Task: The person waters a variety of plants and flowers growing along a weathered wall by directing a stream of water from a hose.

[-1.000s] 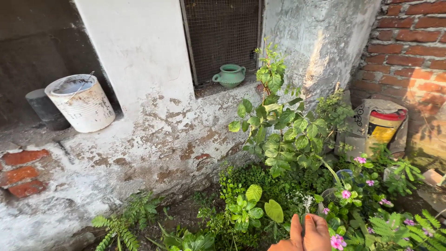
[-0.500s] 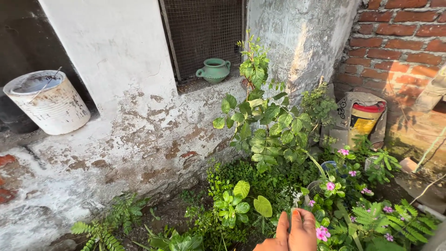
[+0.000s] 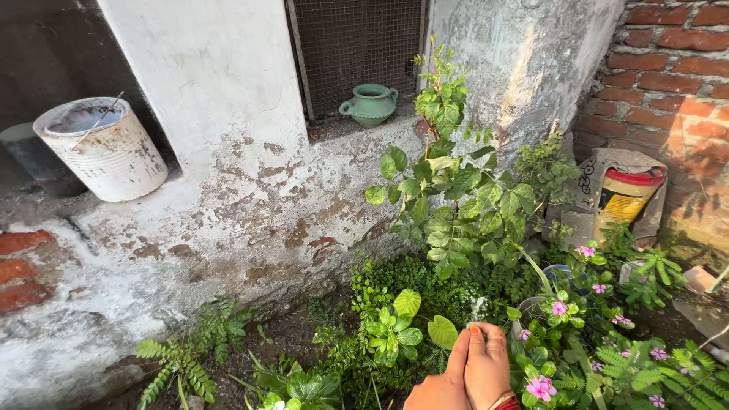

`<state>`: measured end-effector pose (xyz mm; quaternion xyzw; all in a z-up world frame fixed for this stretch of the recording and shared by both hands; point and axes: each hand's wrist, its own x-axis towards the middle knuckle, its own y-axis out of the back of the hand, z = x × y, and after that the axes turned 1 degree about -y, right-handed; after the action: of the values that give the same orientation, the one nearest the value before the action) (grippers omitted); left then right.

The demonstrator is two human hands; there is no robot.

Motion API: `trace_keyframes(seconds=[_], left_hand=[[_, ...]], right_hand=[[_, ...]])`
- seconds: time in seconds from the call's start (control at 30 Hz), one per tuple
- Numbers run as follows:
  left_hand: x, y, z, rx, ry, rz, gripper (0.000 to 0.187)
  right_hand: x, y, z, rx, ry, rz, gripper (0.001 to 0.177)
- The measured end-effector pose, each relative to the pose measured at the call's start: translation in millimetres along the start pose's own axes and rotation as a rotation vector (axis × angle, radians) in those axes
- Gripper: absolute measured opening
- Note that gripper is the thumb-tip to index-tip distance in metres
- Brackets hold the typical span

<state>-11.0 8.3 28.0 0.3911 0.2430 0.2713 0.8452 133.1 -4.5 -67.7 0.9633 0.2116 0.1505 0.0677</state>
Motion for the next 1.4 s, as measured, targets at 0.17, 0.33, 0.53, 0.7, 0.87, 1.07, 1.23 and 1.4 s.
trace_keyframes(seconds=[0.17,0.33,0.53,0.7,0.87,1.07,1.23,1.4], left_hand=[[-7,9,1,-0.053,0.142,0.073,0.095],[-19,26,-12,-0.108,0.26,0.146,0.1],[-23,31,-52,-0.206,0.226,0.312,0.105],[-40,52,-78,-0.283,0.336,0.394,0.1],[-67,69,-95,-0.342,0.409,0.512,0.1],[-82,79,-125,-0.414,0.475,0.604,0.103],[-97,93,-141,-0.438,0.52,0.607,0.103],[-104,111,-155,-0.486,0.573,0.628,0.102]], right_hand=[[3,-16,-26,-0.031,0.038,-0.134,0.021],[-1,-48,-41,0.012,0.009,-0.295,0.022],[-13,-96,-58,0.097,0.061,-0.534,0.02],[-37,-144,-75,0.163,0.061,-0.741,0.019],[-67,-174,-109,0.179,-0.057,-0.943,0.019],[-91,-215,-111,0.2,-0.028,-1.086,0.02],[-110,-236,-128,0.136,-0.082,-1.153,0.021],[-120,-258,-140,0.087,0.048,-1.183,0.023]])
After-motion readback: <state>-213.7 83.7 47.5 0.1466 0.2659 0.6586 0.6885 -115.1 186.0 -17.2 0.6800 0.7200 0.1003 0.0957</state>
